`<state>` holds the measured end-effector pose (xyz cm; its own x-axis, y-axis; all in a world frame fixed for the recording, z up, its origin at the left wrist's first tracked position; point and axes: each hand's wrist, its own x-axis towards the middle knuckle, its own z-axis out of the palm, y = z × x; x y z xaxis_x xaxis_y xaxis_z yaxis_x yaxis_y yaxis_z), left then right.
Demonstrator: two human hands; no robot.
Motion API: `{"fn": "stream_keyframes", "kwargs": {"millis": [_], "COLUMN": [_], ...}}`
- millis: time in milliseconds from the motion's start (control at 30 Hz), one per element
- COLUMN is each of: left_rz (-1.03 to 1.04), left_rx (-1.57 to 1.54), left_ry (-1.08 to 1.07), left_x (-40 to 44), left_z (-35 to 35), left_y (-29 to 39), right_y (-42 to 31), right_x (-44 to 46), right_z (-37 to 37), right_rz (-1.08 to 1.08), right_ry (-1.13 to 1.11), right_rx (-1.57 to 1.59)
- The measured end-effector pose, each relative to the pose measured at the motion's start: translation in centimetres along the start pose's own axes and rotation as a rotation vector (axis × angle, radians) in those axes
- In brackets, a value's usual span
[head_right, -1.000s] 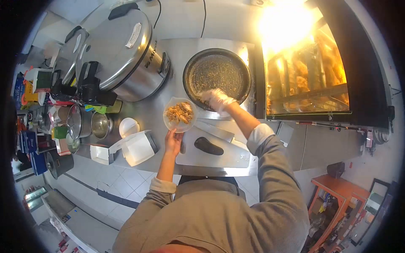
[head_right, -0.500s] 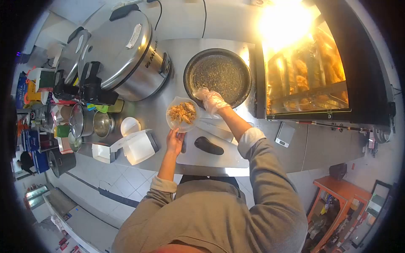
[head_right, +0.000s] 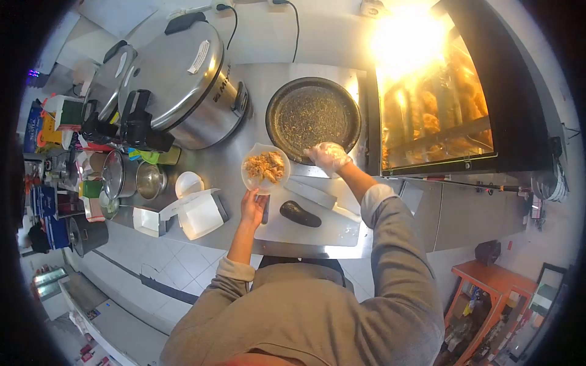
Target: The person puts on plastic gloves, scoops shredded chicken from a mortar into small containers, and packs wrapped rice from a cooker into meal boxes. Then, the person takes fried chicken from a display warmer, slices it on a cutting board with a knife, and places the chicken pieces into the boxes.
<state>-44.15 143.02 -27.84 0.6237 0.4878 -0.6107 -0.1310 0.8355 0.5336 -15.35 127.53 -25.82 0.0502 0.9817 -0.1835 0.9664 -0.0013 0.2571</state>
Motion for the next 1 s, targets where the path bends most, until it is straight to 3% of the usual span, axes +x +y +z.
{"fn": "stream_keyframes", "kwargs": {"millis": [67,200,267,333,433,533,567,700,800,933,1000], "left_rz": [0.002,-0.011,-0.027,-0.035,-0.035,-0.03,-0.016,-0.057,-0.1,-0.137,-0.174], "left_rx": [0.003,0.032,0.028,0.031,0.036,0.03,0.033,0.095,0.201,0.28,0.309], "left_ry": [-0.021,-0.019,-0.02,-0.024,-0.041,-0.074,-0.092,-0.231,-0.306,-0.371,-0.414], "left_x": [-0.1,-1.2,-1.4,-1.9,-3.1,-4.3,-4.7,-6.6,-9.3,-13.0,-15.3], "left_z": [0.1,1.4,1.4,1.4,1.8,2.1,2.2,2.9,4.9,7.6,10.0], "left_y": [-0.1,0.5,0.3,0.1,0.1,0.5,0.5,1.2,1.6,-0.6,-2.7], "right_y": [1.8,-0.7,-4.0,-7.3,-10.7,-13.5,-13.9,-14.4,-13.0,-13.2,-13.5], "right_x": [1.7,5.5,7.4,8.1,7.6,6.7,6.2,1.4,-4.1,-11.7,-16.3], "right_z": [-1.6,-2.7,-7.1,-8.6,-13.8,-14.0,-14.8,-17.1,-20.5,-19.7,-22.5], "right_rz": [0.026,0.298,0.367,0.156,0.233,0.382,0.466,0.446,0.397,0.463,0.632], "right_ry": [-0.156,0.118,0.078,0.389,0.139,0.322,0.274,0.434,0.596,0.478,0.722], "right_rx": [0.462,0.635,0.812,0.641,0.724,0.685,0.909,0.575,0.71,0.457,0.486]}}
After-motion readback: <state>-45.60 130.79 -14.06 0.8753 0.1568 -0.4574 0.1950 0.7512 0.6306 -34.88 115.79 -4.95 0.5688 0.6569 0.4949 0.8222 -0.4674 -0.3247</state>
